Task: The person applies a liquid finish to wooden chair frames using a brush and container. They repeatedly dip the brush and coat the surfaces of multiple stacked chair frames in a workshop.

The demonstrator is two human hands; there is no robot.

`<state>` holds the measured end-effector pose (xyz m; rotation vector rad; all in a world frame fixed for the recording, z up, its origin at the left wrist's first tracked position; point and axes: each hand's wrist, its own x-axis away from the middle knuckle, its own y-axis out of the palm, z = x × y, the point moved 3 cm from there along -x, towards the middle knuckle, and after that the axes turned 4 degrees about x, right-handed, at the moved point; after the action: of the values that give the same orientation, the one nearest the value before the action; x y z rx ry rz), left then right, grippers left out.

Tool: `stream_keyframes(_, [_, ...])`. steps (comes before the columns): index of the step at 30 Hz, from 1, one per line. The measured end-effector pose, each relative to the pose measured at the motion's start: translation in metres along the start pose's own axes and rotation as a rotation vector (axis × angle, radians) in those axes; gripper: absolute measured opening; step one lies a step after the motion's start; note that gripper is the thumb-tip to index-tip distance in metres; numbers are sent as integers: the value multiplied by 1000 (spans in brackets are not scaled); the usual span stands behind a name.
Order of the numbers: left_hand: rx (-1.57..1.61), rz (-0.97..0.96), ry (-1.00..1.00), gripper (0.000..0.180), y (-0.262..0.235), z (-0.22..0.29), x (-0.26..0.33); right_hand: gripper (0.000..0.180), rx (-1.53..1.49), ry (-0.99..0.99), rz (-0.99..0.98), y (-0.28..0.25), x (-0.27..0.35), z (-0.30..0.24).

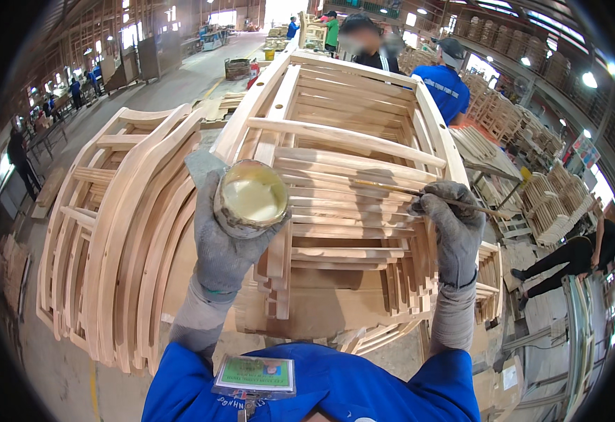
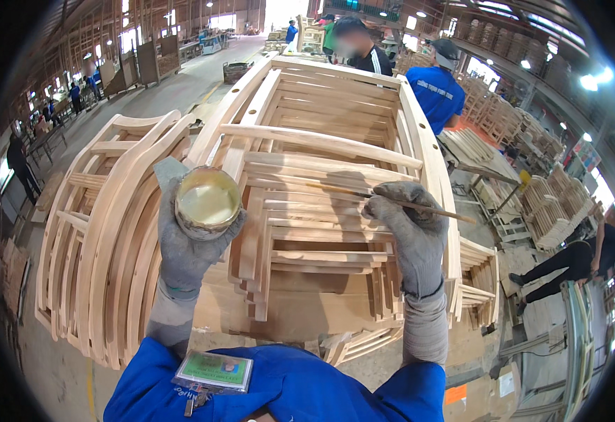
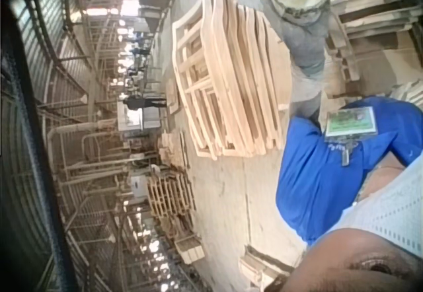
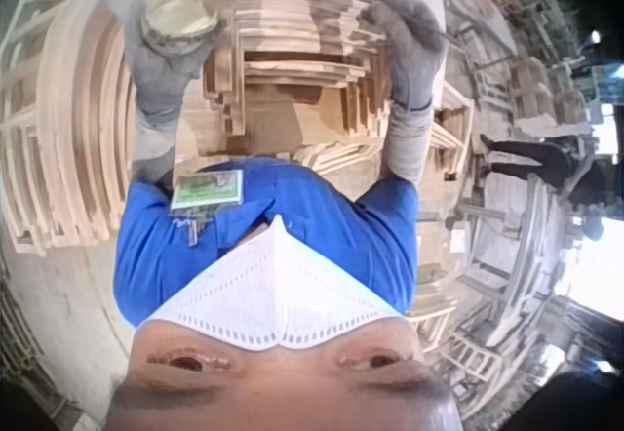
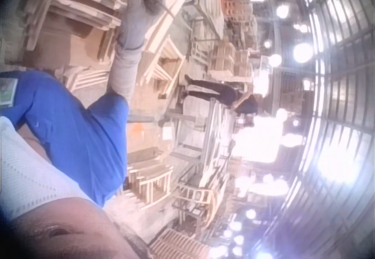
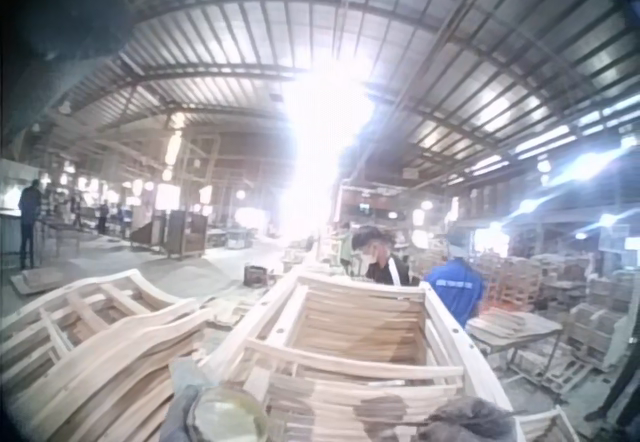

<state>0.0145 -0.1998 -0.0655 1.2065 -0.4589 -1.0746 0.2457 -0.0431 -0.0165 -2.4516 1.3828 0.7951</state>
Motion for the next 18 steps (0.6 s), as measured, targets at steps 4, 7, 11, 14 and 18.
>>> stream_keyframes(4, [-8, 32, 33, 48, 1, 7, -2, 16, -48, 19, 29, -7, -8, -2])
stream_keyframes(7, [-33, -58, 2, 48, 1, 1, -8, 13, -36, -77, -63, 12, -19, -17])
stream_keyframes(11, [-37, -74, -15, 50, -10, -19, -17, 20, -86, -75, -319, 57, -22, -27])
stream_keyframes(14, [-27, -26, -13, 49, -10, -22, -13, 18, 54, -14, -437, 76, -28, -18])
stream_keyframes(18, [3, -32, 2, 46, -11, -18, -11, 17, -81, 64, -557, 85, -33, -3])
